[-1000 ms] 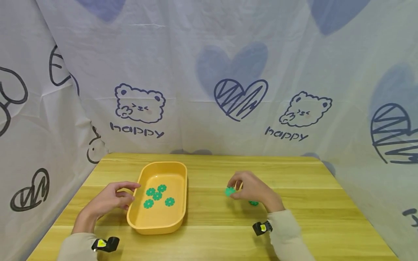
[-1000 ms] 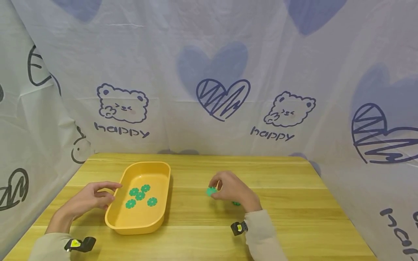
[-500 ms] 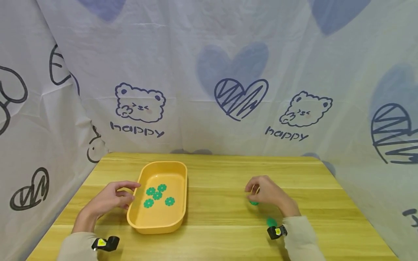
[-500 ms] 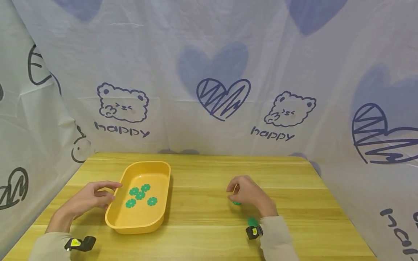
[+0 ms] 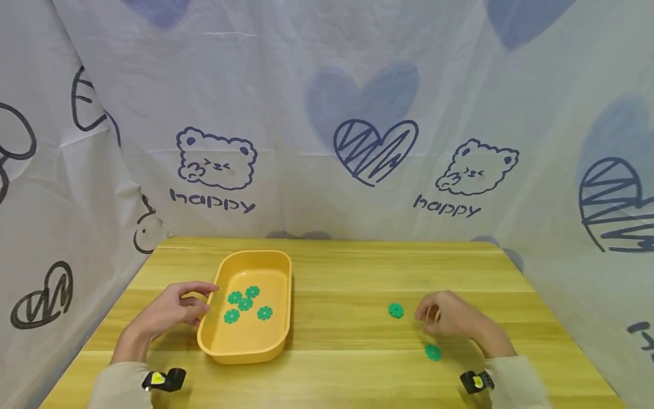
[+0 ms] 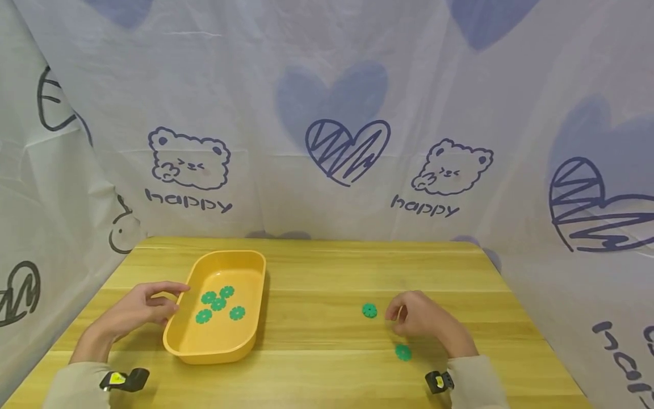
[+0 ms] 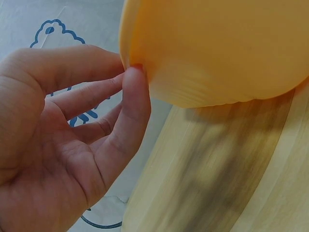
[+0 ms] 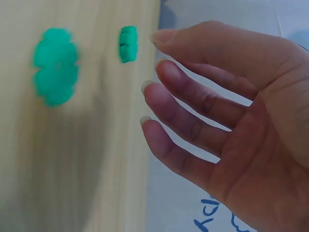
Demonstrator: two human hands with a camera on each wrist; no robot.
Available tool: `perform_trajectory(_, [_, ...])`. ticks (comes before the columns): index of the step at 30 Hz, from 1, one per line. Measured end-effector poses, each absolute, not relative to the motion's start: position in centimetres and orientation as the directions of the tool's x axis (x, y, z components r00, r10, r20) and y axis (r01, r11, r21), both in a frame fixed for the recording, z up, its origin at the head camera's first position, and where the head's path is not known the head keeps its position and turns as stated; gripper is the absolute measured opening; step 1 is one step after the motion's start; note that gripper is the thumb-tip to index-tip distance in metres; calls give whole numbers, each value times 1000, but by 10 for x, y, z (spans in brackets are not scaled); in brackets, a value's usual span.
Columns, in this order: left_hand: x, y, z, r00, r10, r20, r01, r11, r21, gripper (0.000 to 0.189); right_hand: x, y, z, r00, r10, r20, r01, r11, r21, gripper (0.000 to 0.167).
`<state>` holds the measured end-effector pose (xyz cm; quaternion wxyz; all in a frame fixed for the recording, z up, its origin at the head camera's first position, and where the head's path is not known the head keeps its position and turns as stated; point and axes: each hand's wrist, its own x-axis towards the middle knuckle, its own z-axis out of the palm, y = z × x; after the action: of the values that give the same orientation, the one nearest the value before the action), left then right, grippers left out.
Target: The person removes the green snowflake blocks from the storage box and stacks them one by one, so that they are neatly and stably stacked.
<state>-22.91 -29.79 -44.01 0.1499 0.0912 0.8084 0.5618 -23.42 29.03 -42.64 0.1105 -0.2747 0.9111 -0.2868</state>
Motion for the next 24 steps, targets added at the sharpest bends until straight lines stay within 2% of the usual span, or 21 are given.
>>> perform_trajectory(5, [-229, -298, -439, -941, 305, -146, -28, 360, 933, 57, -223, 299, -434, -819, -555, -143, -372, 705, -604, 21])
perform_trajectory(10, [-228, -297, -439, -940, 311, -143, -25, 354, 935, 59, -216, 303, -442, -809, -558, -182, -354, 711, -608, 26])
perform_trajectory(16, [-229, -299, -438, -942, 301, -150, -31, 368, 929, 57, -213, 303, -446, -794, -580, -184, -355, 686, -635, 27])
perform_trajectory(24, [-229, -298, -441, -942, 302, -146, -30, 357, 934, 57, -214, 303, -447, -808, -560, -184, -354, 711, -608, 24])
